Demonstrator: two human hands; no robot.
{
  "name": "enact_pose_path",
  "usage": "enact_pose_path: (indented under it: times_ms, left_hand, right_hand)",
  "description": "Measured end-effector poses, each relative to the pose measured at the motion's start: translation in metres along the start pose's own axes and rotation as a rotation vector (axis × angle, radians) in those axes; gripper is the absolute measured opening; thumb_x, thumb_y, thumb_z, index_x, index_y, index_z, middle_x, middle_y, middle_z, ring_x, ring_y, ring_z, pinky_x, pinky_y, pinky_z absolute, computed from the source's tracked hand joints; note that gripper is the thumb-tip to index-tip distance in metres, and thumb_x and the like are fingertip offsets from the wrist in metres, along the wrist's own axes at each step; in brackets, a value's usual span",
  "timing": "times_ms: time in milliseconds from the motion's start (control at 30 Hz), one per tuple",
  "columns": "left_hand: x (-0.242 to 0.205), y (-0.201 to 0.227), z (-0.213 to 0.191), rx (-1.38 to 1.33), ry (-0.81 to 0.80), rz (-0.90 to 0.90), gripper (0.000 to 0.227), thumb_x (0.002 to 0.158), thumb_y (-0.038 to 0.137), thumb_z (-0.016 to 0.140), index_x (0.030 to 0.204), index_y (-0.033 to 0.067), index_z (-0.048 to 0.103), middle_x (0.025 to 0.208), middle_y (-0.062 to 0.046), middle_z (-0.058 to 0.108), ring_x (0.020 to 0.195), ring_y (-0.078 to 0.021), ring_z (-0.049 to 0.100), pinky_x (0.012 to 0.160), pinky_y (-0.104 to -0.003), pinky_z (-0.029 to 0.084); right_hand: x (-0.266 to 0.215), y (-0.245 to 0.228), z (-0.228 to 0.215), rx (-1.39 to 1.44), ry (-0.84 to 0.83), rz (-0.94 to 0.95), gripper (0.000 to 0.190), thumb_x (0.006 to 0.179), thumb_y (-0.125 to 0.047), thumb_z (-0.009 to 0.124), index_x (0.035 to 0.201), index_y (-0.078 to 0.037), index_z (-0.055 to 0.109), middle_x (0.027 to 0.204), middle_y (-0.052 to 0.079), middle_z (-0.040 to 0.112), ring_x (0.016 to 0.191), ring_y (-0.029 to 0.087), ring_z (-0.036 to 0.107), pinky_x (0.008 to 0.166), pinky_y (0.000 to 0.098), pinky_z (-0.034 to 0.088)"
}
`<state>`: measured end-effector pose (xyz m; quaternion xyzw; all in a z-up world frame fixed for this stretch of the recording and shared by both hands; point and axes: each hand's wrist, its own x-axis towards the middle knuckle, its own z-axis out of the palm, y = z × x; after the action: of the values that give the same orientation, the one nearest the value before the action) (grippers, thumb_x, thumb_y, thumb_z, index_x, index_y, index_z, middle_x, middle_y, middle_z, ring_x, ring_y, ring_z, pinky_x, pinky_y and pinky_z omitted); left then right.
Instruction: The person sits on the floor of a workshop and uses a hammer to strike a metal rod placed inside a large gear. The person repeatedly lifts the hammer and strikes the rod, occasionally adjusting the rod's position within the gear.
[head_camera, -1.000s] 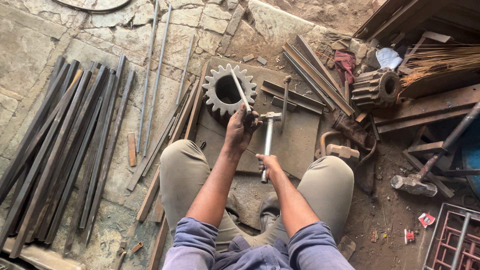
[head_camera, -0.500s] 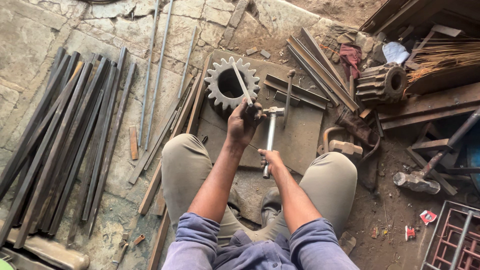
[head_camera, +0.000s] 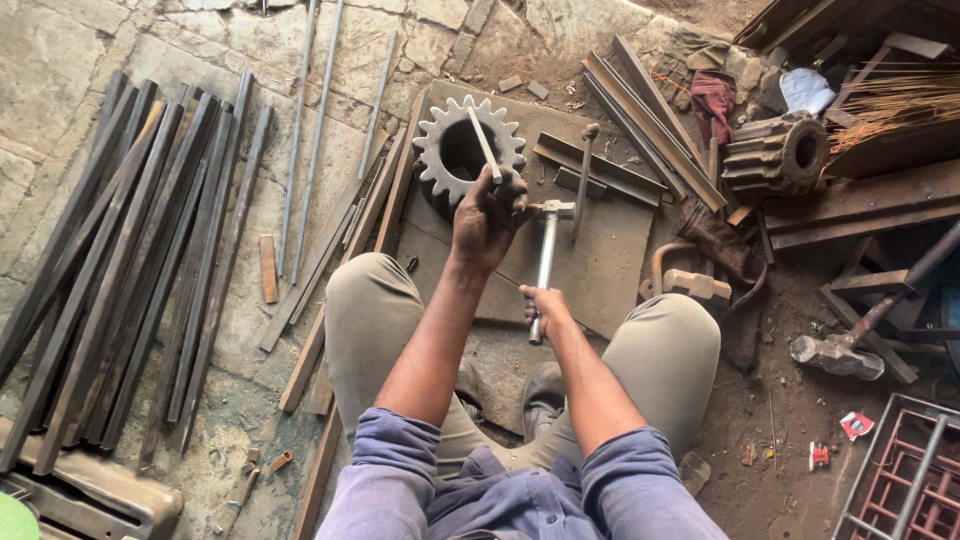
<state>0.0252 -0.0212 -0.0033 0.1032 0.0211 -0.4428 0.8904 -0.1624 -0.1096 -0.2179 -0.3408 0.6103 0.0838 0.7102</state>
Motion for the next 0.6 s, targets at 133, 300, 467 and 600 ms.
enact_pose_path:
  times_ms: [133, 300, 467, 600]
  left_hand:
    - [0.000, 0.005, 0.008, -0.030, -0.029, -0.009, 0.034, 0.112, 0.032, 0.043, 0.113, 0.0056, 0.065, 0.098, -0.015, 0.073, 0.082, -0.0230, 0.069, 0.089, -0.049, 0.059]
    - [-0.001, 0.008, 0.019, -0.038, -0.007, -0.012, 0.038, 0.111, 0.032, 0.039, 0.113, 0.0035, 0.065, 0.100, -0.016, 0.073, 0.081, -0.0237, 0.069, 0.089, -0.050, 0.059]
    - [-0.001, 0.008, 0.010, -0.001, -0.025, -0.013, 0.041, 0.111, 0.034, 0.039, 0.116, 0.0027, 0.065, 0.101, -0.017, 0.073, 0.082, -0.0242, 0.069, 0.089, -0.049, 0.059]
    - [0.003, -0.006, -0.054, 0.130, 0.398, -0.078, 0.048, 0.110, 0.044, 0.039, 0.115, 0.0026, 0.064, 0.088, -0.008, 0.068, 0.068, -0.0199, 0.062, 0.075, -0.042, 0.056]
  right_hand:
    - [-0.002, 0.000, 0.000, -0.007, 0.002, -0.004, 0.021, 0.089, -0.015, 0.076, 0.083, -0.008, 0.057, 0.060, -0.003, 0.041, 0.044, 0.010, 0.038, 0.042, 0.0307, 0.032]
    - [-0.003, -0.001, 0.000, 0.005, -0.010, 0.004, 0.022, 0.089, -0.014, 0.076, 0.082, -0.009, 0.056, 0.059, -0.004, 0.040, 0.044, 0.010, 0.038, 0.041, 0.0304, 0.032]
    - [-0.004, -0.001, 0.000, 0.000, -0.002, 0.013, 0.023, 0.090, -0.014, 0.076, 0.081, -0.008, 0.055, 0.058, -0.004, 0.040, 0.043, 0.009, 0.038, 0.041, 0.0303, 0.031]
    - [0.001, -0.003, 0.002, -0.026, 0.003, 0.004, 0.025, 0.090, -0.015, 0.076, 0.080, -0.010, 0.053, 0.058, -0.003, 0.041, 0.044, 0.010, 0.039, 0.041, 0.0308, 0.032]
